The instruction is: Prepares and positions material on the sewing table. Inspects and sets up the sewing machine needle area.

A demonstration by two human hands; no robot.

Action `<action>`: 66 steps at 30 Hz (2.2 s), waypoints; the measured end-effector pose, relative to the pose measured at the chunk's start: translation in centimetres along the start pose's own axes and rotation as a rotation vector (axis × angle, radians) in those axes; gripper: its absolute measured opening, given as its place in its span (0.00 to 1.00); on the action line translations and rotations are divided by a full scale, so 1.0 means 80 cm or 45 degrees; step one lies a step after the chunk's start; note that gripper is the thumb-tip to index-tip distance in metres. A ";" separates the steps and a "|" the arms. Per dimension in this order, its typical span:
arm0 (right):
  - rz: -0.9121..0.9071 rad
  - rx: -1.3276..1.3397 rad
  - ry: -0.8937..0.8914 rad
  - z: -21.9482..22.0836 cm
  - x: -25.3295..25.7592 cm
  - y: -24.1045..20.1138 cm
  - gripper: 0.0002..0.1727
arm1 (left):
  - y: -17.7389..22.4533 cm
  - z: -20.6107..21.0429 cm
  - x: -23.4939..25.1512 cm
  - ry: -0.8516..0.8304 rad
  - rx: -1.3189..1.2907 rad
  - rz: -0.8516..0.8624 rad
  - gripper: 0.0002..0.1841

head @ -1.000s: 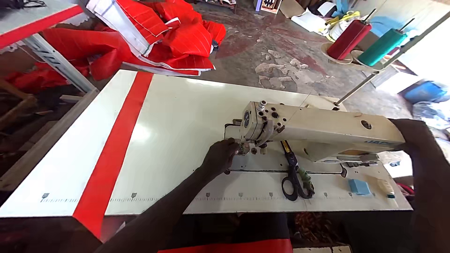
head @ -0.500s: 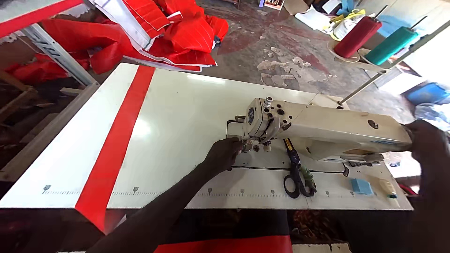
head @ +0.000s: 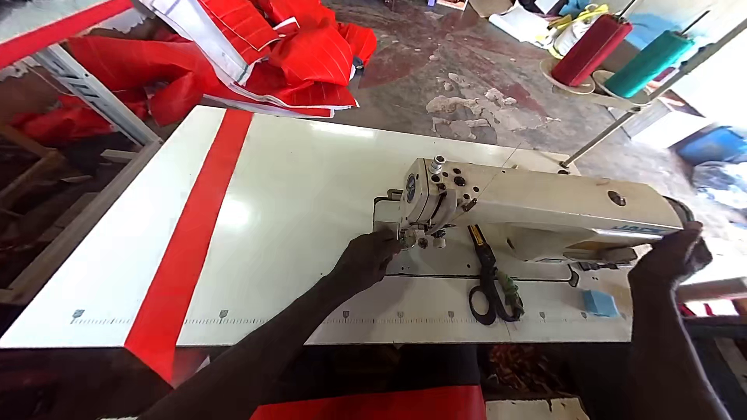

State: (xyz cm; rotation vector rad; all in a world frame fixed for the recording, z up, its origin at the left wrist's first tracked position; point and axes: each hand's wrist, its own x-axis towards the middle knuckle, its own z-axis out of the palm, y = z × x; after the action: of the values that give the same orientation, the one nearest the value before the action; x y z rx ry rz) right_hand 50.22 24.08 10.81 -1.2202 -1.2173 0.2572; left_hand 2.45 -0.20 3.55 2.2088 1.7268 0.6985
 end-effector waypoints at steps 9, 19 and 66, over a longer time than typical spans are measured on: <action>0.317 -0.481 -0.498 -0.005 0.066 -0.064 0.34 | 0.044 -0.007 -0.045 -0.282 -0.149 0.168 0.13; -0.287 -0.040 -0.055 0.011 -0.145 -0.159 0.22 | 0.046 0.017 -0.089 -0.071 -0.140 0.040 0.14; -0.155 0.215 0.015 0.028 -0.230 -0.154 0.13 | 0.048 0.017 -0.087 -0.064 -0.046 -0.168 0.16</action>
State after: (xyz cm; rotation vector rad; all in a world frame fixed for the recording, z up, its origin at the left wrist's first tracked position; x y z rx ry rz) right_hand 35.73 7.28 10.02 -0.9966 -1.2291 0.2569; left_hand 5.09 -7.75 2.69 2.0492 1.8013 0.6323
